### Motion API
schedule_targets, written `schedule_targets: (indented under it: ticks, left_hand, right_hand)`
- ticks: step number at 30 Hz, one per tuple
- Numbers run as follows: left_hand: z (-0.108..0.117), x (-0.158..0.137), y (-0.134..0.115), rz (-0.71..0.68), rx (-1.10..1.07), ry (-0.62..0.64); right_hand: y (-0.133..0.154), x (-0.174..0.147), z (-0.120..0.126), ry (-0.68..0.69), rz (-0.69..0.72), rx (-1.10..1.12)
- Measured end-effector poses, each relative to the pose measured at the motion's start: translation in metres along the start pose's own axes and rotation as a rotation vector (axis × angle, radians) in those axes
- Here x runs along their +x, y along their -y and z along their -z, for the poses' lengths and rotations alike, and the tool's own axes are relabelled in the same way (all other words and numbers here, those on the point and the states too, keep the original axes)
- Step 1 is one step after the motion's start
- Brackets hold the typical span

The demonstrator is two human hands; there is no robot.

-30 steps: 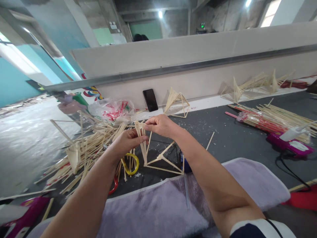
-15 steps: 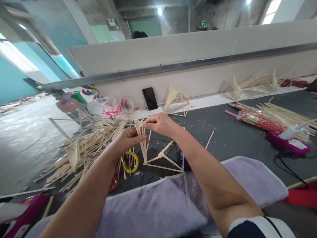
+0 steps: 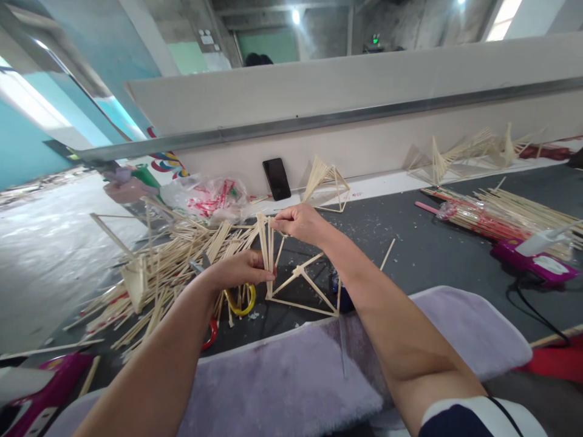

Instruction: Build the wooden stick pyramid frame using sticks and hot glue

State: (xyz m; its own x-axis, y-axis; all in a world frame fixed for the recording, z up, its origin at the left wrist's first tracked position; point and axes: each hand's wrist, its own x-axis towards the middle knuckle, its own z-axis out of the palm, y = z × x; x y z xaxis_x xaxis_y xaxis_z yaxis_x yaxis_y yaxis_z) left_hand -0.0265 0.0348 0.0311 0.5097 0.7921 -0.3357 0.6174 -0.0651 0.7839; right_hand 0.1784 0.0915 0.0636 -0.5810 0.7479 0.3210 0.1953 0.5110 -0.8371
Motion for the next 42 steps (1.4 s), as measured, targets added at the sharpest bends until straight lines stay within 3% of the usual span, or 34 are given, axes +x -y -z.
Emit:
schedule_targets:
  ticks: [7,13,23,29,42]
  left_hand:
    - [-0.003,-0.003,-0.003,-0.004,-0.049,-0.019]
    - [-0.005,-0.003,0.0,0.036,-0.044,0.067]
    - [-0.005,-0.004,-0.001,0.037,-0.002,0.073]
    - [-0.007,-0.002,0.003,0.057,-0.033,0.161]
    - [-0.008,-0.004,-0.006,0.053,-0.036,0.147]
  right_hand:
    - [0.0,0.0,0.0,-0.009,0.016,-0.024]
    - [0.002,0.0,0.0,-0.006,0.021,-0.05]
    - [-0.001,0.0,0.0,-0.021,0.041,-0.075]
    - [-0.001,0.0,-0.001,-0.009,0.032,-0.056]
    - [-0.003,0.001,0.0,-0.007,0.01,-0.064]
